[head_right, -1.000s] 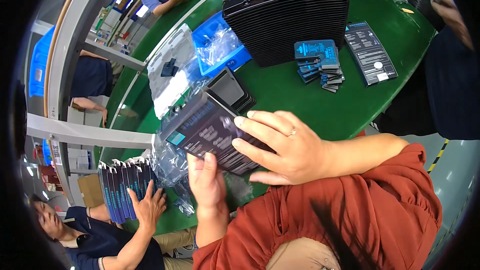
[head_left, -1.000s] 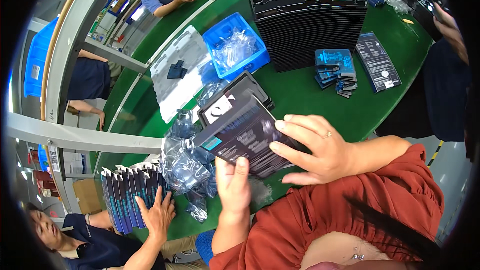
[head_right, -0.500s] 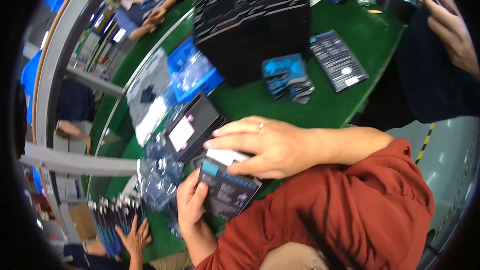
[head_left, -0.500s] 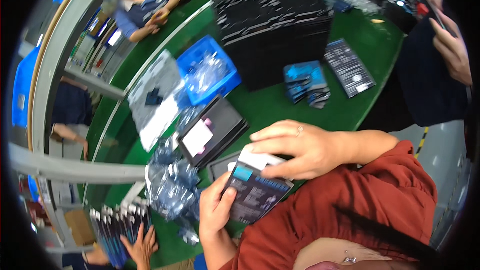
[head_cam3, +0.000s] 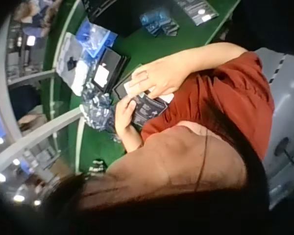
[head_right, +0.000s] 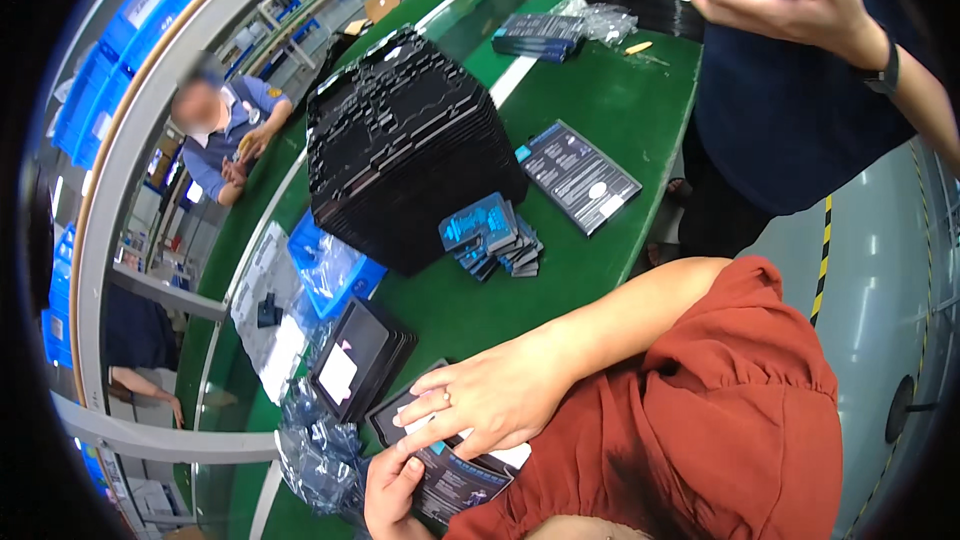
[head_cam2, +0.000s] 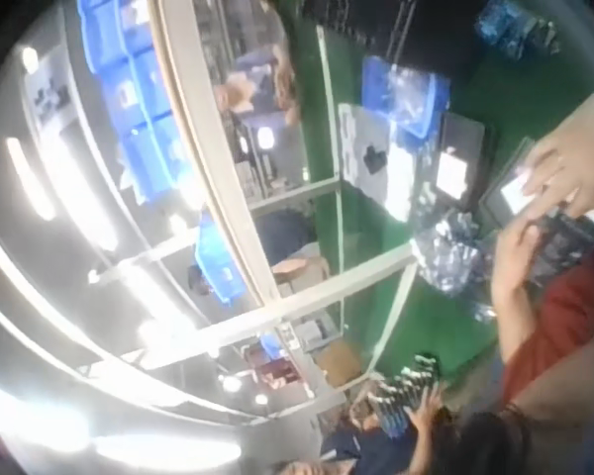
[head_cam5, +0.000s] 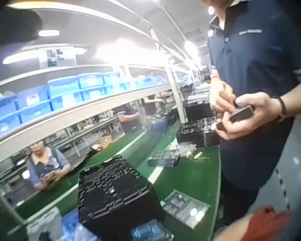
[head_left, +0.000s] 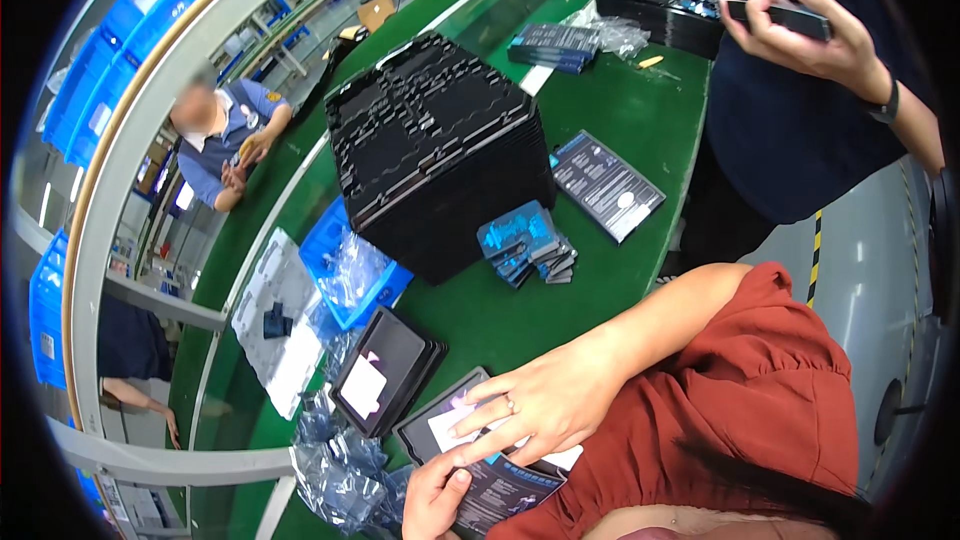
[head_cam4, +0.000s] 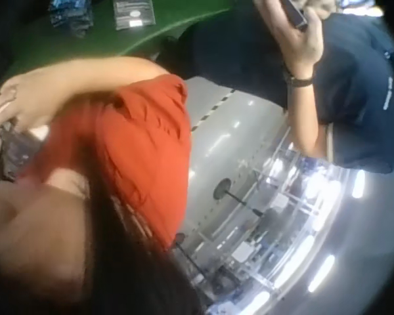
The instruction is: The person repeatedly picks up small electronic components, places them into clear plastic bags, and then inserts the bags into black retail boxes. They seal the boxes and stack them on the table. The process is performed continuously with multiple units.
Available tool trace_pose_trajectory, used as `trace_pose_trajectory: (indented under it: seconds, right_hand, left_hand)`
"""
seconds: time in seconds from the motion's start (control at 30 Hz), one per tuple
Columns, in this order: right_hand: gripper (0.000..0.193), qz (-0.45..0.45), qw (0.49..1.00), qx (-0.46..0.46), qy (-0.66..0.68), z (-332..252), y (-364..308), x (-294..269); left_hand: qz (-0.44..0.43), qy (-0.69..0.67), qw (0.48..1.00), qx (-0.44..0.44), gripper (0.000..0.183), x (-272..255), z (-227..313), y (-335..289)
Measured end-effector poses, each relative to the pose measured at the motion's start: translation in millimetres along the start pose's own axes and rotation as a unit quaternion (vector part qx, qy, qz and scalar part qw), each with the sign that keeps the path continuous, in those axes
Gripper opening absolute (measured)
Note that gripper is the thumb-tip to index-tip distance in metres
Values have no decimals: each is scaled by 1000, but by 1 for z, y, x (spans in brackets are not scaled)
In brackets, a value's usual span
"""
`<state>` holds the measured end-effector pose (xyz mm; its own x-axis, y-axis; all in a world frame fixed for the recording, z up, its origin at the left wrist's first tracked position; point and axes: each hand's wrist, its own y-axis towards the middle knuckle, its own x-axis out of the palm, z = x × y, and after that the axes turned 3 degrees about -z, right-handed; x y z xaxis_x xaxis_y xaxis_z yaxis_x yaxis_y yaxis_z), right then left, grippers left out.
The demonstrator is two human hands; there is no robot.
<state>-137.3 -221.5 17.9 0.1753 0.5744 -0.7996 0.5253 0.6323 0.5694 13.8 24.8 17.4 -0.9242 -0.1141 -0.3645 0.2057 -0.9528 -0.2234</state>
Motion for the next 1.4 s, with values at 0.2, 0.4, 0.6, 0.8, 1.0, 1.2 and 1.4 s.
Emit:
trace_pose_trajectory:
  seconds: [0.2,0.4,0.6,0.8,1.0,1.2,1.4]
  right_hand:
    - [25,14,999,32,12,-1,-14,-23]
    - [43,-52,990,134,11,-5,-11,-51]
    - [82,-177,962,198,-56,-11,18,-32]
    - [83,-117,972,197,-56,1,18,-47]
    - [90,-16,947,315,-61,14,2,-40]
    - [91,-30,936,348,-36,15,10,-13]
    - [86,-57,930,362,-24,13,26,18]
  left_hand:
    - [34,88,995,-25,29,-6,5,-14]
    - [47,109,991,-57,30,-8,26,-23]
    - [84,158,983,-50,28,-7,28,-23]
    - [120,159,976,-84,31,-28,37,-53]
    - [444,-26,891,-89,37,-80,0,-144]
    - [644,-144,736,-150,31,-158,-95,-250]
    - [586,200,671,-409,40,-173,-185,-281]
